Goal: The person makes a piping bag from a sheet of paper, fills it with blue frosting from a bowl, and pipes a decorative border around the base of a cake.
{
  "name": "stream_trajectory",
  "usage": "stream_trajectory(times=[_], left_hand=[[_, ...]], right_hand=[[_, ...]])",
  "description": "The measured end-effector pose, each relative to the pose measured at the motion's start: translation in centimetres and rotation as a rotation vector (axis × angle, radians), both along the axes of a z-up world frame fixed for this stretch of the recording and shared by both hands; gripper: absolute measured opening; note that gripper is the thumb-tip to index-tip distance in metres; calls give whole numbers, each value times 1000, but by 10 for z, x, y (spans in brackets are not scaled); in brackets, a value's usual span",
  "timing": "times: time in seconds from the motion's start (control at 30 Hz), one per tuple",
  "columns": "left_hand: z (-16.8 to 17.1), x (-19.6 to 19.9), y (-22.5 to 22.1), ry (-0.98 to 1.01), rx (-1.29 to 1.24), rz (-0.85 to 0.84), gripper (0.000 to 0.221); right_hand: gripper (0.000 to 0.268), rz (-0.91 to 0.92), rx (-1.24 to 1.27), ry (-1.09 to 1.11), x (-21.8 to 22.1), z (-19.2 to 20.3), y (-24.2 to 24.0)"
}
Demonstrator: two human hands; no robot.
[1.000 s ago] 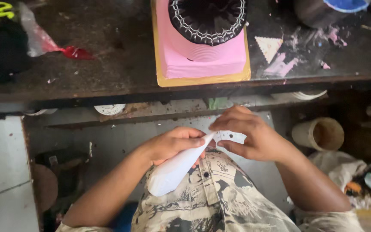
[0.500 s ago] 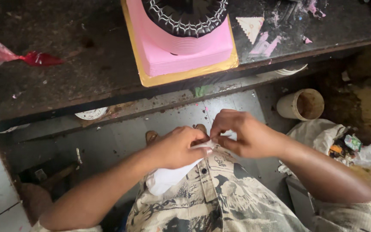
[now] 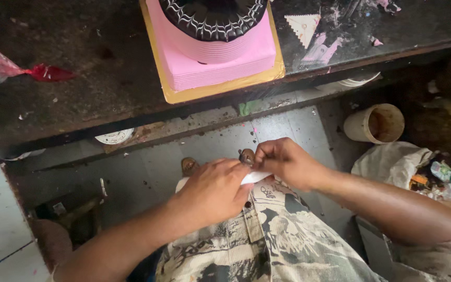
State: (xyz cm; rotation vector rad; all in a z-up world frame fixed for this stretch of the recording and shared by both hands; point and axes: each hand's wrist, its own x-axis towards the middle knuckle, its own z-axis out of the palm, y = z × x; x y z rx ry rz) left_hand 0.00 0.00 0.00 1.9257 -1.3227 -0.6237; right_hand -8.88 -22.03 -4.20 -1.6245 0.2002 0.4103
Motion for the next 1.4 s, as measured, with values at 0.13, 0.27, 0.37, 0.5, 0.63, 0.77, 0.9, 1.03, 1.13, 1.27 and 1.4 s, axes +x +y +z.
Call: stream_trajectory(times=[0.13, 0.27, 0.37, 0.5, 0.63, 0.77, 0.9, 1.03, 1.13, 1.27, 1.4], left_hand=[[1, -2, 2, -91, -121, 18, 18], [-3, 15, 2, 234, 39, 37, 25], [-10, 26, -5, 410, 165, 52, 30], [-12, 28, -5, 553, 140, -55, 29], [2, 11, 1, 170, 151, -113, 25], [15, 15, 13, -29, -170, -174, 23], [6, 38, 11, 178, 32, -128, 23], [-10, 51, 3, 562, -32, -75, 24], [-12, 42, 2, 273, -128, -56, 24], [-12, 35, -6, 91, -74, -103, 21], [-8, 44, -14, 334, 148, -144, 24]], right_hand=[[18, -279, 254, 418, -2, -20, 2], [13, 151, 6, 502, -4, 8, -4], [54, 102, -534, -552, -5, 38, -5], [23, 380, -832, -1327, -4, 46, -15], [15, 6, -551, -681, -11, 17, -13], [13, 0, -291, 41, -5, -13, -18], [17, 79, -734, -243, -18, 0, -16], [64, 171, -1005, -659, -9, 42, -13], [57, 11, -690, -469, -16, 71, 3], [51, 122, -935, -894, -15, 81, 22], [37, 257, -1002, -1061, -18, 83, 22]])
